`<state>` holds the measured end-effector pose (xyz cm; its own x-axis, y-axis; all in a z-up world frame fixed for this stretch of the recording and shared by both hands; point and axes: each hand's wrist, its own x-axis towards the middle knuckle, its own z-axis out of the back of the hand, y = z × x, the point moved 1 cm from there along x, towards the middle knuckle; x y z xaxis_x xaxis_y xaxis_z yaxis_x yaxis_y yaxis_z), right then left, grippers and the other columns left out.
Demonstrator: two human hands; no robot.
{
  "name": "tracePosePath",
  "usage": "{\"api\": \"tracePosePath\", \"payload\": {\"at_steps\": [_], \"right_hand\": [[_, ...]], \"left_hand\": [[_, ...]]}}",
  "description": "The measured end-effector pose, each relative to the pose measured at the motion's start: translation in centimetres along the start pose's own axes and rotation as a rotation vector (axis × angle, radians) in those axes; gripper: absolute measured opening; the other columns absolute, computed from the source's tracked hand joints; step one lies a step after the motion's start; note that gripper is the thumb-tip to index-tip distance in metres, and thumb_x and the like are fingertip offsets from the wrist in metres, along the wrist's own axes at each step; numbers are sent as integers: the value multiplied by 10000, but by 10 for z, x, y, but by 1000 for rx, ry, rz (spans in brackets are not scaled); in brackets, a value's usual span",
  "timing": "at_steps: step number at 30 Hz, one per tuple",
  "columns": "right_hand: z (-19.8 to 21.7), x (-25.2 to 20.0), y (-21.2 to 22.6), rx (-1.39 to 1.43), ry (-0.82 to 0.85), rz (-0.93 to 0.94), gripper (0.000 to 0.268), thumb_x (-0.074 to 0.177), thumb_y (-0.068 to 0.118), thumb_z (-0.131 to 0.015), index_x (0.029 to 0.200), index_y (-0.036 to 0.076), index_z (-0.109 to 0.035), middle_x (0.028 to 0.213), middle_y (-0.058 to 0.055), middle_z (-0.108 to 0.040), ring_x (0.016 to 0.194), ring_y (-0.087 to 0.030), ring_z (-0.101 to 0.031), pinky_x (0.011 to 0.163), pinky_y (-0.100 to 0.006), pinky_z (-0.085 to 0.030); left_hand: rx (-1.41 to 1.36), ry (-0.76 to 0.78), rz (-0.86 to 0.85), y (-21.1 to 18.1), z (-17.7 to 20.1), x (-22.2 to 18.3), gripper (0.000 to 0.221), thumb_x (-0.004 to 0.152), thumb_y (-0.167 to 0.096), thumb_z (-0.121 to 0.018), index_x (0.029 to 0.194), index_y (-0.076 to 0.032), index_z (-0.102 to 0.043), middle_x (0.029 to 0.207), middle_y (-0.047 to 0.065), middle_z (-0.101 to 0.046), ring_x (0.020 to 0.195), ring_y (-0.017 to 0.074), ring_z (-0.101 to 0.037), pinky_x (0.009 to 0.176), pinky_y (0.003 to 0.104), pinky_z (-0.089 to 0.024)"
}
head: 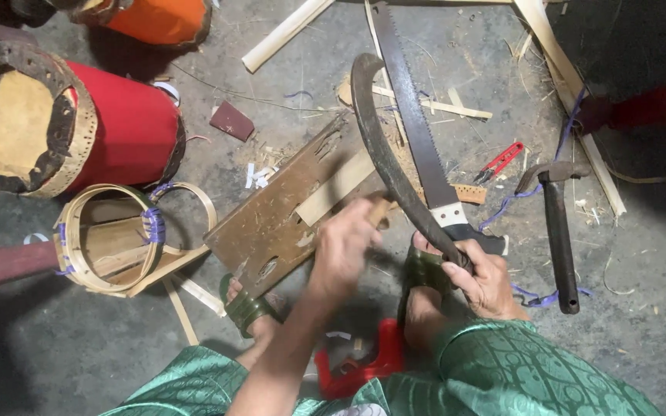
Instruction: Sanding and shaping small wooden components for instrument repair using sandpaper and a saw.
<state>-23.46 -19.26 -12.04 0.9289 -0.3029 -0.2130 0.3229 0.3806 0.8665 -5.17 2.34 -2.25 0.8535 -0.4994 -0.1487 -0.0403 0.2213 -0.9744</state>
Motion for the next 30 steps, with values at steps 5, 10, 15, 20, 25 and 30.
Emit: {"api": "tracePosePath", "payload": {"at_steps": [5,10,15,20,25,30], "right_hand": [[1,1,5,50,7,0,216,865,352,-723,930,146,-724,447,-69,-610,397,-214,-596,453,-290,-461],[-7,3,-2,40,49,5,217,873,352,-718,943,148,-731,457,-72,-611,418,-220,-611,457,-291,-466],[-7,6,10,42,50,69,228,876,348,-728,947,132,-719,496,-136,-554,417,-242,-556,464,-317,-458],[-6,8,7,54,57,103,224,878,338,-731,965,133,-712,522,-127,-551,423,-246,-544,463,-343,-458],[-1,4,7,67,50,127,258,866,371,-737,973,138,-716,528,-124,-541,416,-271,-541,454,-343,-459],[2,4,8,62,15,85,261,870,392,-724,945,142,-720,472,-89,-558,406,-219,-555,450,-324,-456]], "left_hand": [[-655,24,536,-19,17,20,890,949,-762,-241,1309,-6,-541,940,256,-698,775,323,-759,658,429,-659],[-206,-80,333,-64,12,42,890,1053,-581,-171,1560,149,-137,1624,404,-108,1518,502,-116,1246,593,-81],[7,-52,347,-31,7,48,997,981,-681,-91,1517,142,-259,1491,418,-319,1441,503,-340,1202,613,-236],[123,-89,306,-23,-9,50,967,975,-652,-41,1448,122,-374,1314,396,-486,1324,498,-489,1154,608,-331],[98,-151,184,-19,-20,46,822,1014,-600,-36,965,-38,-634,691,105,-528,646,212,-609,753,389,-600],[107,-129,-11,-7,-18,21,650,1076,-476,-263,769,-4,-588,679,194,-528,684,292,-568,719,471,-472]]}}
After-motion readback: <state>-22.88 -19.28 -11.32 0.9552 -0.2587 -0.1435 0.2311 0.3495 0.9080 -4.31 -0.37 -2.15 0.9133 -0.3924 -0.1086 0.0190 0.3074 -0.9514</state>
